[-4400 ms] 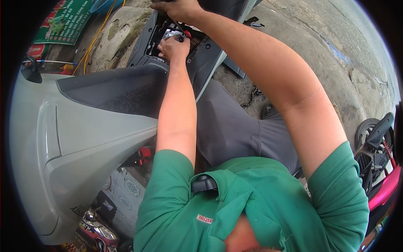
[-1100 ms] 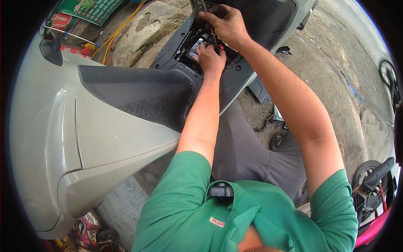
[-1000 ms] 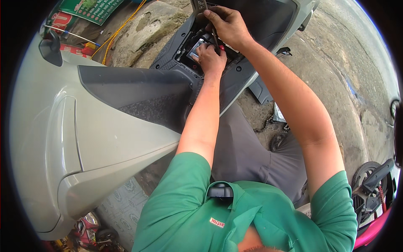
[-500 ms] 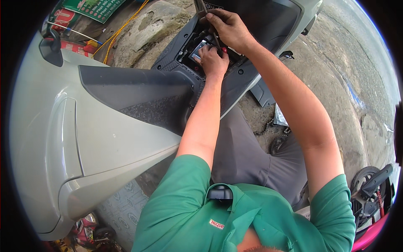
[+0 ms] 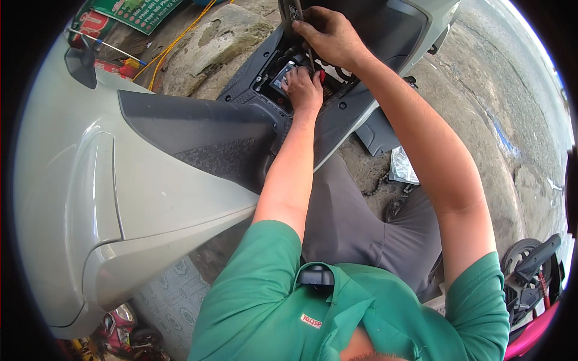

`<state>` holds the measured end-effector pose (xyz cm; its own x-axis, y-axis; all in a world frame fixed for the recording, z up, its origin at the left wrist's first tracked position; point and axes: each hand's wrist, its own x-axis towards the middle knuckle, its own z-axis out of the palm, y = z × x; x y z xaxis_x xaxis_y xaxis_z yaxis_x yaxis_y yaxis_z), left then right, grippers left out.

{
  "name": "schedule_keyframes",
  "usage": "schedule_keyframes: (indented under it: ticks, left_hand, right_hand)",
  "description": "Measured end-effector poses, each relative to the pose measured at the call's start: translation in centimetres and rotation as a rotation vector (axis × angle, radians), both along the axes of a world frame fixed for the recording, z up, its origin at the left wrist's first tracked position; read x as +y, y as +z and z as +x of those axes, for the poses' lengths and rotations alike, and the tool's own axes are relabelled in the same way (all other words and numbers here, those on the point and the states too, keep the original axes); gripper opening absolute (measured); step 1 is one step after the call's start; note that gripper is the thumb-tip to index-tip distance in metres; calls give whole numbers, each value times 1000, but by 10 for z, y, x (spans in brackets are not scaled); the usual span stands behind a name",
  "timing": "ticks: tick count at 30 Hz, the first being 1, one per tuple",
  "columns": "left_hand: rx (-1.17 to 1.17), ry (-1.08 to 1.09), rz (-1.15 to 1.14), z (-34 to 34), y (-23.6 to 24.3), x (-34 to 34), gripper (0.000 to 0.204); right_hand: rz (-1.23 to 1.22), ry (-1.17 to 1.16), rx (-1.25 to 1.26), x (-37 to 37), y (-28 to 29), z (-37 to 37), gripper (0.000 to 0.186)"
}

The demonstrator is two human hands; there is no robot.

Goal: Disassembling the body panels and inspecting the battery compartment of a scooter using a screwdriver.

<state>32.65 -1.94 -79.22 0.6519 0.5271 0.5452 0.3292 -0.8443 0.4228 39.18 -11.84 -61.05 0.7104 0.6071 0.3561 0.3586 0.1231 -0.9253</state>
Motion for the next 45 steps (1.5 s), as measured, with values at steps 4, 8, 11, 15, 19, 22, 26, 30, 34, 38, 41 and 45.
schedule_keyframes:
  ticks: [4, 8, 11, 15, 19, 22, 26, 30, 34, 38, 41, 45]
  left_hand:
    - [-238, -165, -140, -1, 2, 6, 22]
    - [-421, -248, -193, -5, 10, 4, 16]
    - [-424, -307, -338, -8, 19, 1, 15]
    - [-449, -290, -362, -9, 22, -8, 15]
    - [-398, -318, -300, -12, 17, -5, 16]
    - [-462, -333, -305, -5, 17, -2, 16]
    - [-433, -294, -479, -13, 12, 3, 19]
    - [-163, 27, -266, -12, 16, -14, 27]
    - [51, 75, -150, -18, 14, -9, 33]
    - [34, -30, -111, -15, 6, -1, 32]
    - [36, -84, -129, -19, 6, 1, 29]
    - [100, -137, -224, -35, 8, -12, 26]
  right_hand:
    - [-485, -115, -169, -20, 8, -9, 37]
    - [-609, -65, -264, -34, -37, -10, 29]
    - [-534, -28, -62, -42, -71, -15, 25]
    - [-191, 155, 204, -47, -107, -9, 29]
    - [-203, 191, 366, -41, -116, -8, 20]
    - [-118, 204, 319, -38, -119, -10, 18]
    - [-210, 250, 159, -33, -114, -17, 19]
    - [-176, 212, 244, -36, -129, -5, 20]
    - [-147, 180, 226, -41, -124, -3, 25]
    - [-165, 177, 240, -41, -110, 0, 25]
    - [-205, 176, 219, -39, -104, -2, 25]
    - [-257, 143, 235, -36, -104, -1, 25]
